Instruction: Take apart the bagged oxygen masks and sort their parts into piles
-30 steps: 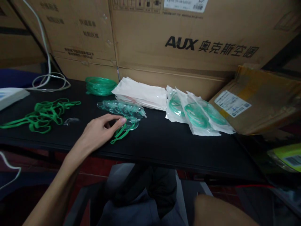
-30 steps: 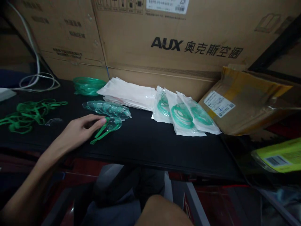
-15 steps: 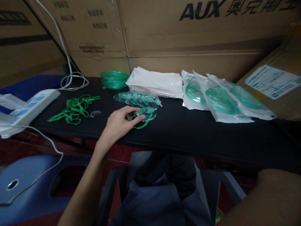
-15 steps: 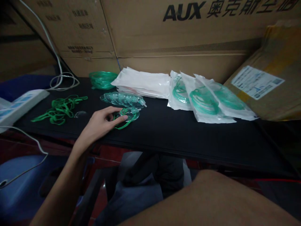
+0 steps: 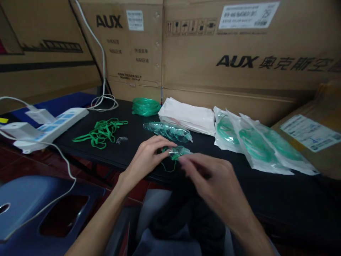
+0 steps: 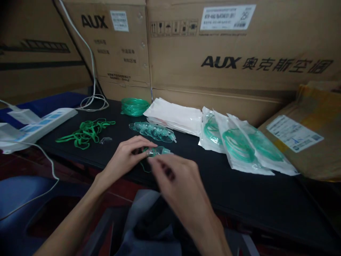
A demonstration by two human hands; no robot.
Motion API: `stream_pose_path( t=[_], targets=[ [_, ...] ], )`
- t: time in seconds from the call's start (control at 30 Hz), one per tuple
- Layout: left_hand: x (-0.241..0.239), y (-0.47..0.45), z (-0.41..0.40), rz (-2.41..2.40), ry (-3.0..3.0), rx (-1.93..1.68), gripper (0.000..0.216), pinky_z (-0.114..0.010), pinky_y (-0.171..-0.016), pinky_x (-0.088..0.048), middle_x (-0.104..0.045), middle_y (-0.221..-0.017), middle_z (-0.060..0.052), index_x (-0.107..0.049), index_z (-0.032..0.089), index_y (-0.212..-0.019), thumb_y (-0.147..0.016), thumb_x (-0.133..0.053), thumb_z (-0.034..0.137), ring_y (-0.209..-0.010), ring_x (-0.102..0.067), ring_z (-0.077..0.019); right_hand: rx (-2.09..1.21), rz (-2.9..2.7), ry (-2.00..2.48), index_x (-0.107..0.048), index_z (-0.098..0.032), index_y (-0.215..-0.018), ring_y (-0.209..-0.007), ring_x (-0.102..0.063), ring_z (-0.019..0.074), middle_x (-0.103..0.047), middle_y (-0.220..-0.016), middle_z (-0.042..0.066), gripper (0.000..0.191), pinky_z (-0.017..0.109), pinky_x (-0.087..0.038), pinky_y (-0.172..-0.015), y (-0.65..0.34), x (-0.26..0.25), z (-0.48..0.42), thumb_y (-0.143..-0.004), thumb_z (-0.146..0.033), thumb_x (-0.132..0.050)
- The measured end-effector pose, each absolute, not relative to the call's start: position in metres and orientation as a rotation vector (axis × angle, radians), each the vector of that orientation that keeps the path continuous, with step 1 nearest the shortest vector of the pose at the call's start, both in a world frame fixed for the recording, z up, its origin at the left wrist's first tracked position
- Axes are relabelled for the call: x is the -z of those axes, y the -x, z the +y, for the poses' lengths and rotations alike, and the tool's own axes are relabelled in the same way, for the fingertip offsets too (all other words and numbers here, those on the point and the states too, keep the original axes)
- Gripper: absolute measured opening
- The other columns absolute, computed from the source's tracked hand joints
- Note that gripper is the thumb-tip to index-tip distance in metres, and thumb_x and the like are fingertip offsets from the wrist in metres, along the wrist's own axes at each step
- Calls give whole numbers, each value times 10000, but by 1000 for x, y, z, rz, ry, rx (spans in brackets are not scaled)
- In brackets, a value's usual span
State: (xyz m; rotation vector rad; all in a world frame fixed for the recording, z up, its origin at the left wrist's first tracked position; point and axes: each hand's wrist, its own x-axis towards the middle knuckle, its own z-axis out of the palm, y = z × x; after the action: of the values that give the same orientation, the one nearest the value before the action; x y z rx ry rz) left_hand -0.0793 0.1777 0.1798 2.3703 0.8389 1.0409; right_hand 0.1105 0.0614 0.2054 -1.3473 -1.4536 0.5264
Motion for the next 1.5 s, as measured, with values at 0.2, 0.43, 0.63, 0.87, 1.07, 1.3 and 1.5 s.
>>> stream_pose_path(
  t=[0.2,0.43,0.63,0.87,1.07,1.3,1.5],
  targets=[
    [-181,62,176,718,-2335,-1107,188,-324,-899,-528,-752,-1033,-46,-778,248,-1075,-955,-660,163,-969,-680,-206,-509,-1637,1290,-583,-340,-1456,-1308,-613,278,-652,-1427,28,561,470,-466,-1150,-133,-172,77,-916,-311,-733],
    [-182,43,166,898,-2230,-1051,369,-278,-748,-521,-737,-1047,-15,-673,299,-1303,-937,-707,266,-835,-639,-176,-674,-1267,1213,-688,-282,-1312,-1237,-676,271,-703,-1348,60,392,415,-553,-1075,-138,-154,81,-927,-349,-717],
    [-186,49,153,1066,-2156,-991,228,-287,-673,-467,-708,-814,20,-722,283,-1142,-962,-658,407,-709,-587,-168,-765,-1007,1190,-686,-297,-1287,-1172,-718,276,-713,-1336,56,496,384,-602,-1007,-143,-153,82,-821,-398,-824],
    [-194,21,148,828,-2153,-885,237,-270,-630,-427,-716,-830,-4,-784,254,-900,-961,-661,447,-701,-586,-156,-708,-993,1171,-673,-290,-1275,-1193,-701,235,-701,-1333,58,397,316,-588,-1006,-140,-158,79,-898,-387,-750],
    [-183,12,148,763,-2121,-842,291,-249,-599,-375,-602,-754,23,-716,207,-829,-1021,-559,360,-642,-523,-121,-621,-1001,1166,-679,-248,-1140,-1023,-725,200,-727,-1130,54,253,260,-619,-831,-136,-166,78,-899,-306,-729],
    [-189,19,137,656,-2231,-780,251,-221,-606,-347,-525,-742,46,-613,184,-766,-1002,-540,233,-637,-475,-90,-590,-896,1173,-695,-230,-1093,-908,-731,173,-739,-1044,40,259,251,-610,-782,-138,-165,81,-850,-284,-768],
    [-193,24,132,597,-2232,-700,235,-214,-571,-304,-494,-676,66,-542,173,-672,-895,-591,116,-590,-427,-71,-535,-843,1204,-692,-251,-1100,-889,-734,159,-746,-1071,34,262,225,-611,-739,-138,-163,80,-863,-329,-771]
  ],
)
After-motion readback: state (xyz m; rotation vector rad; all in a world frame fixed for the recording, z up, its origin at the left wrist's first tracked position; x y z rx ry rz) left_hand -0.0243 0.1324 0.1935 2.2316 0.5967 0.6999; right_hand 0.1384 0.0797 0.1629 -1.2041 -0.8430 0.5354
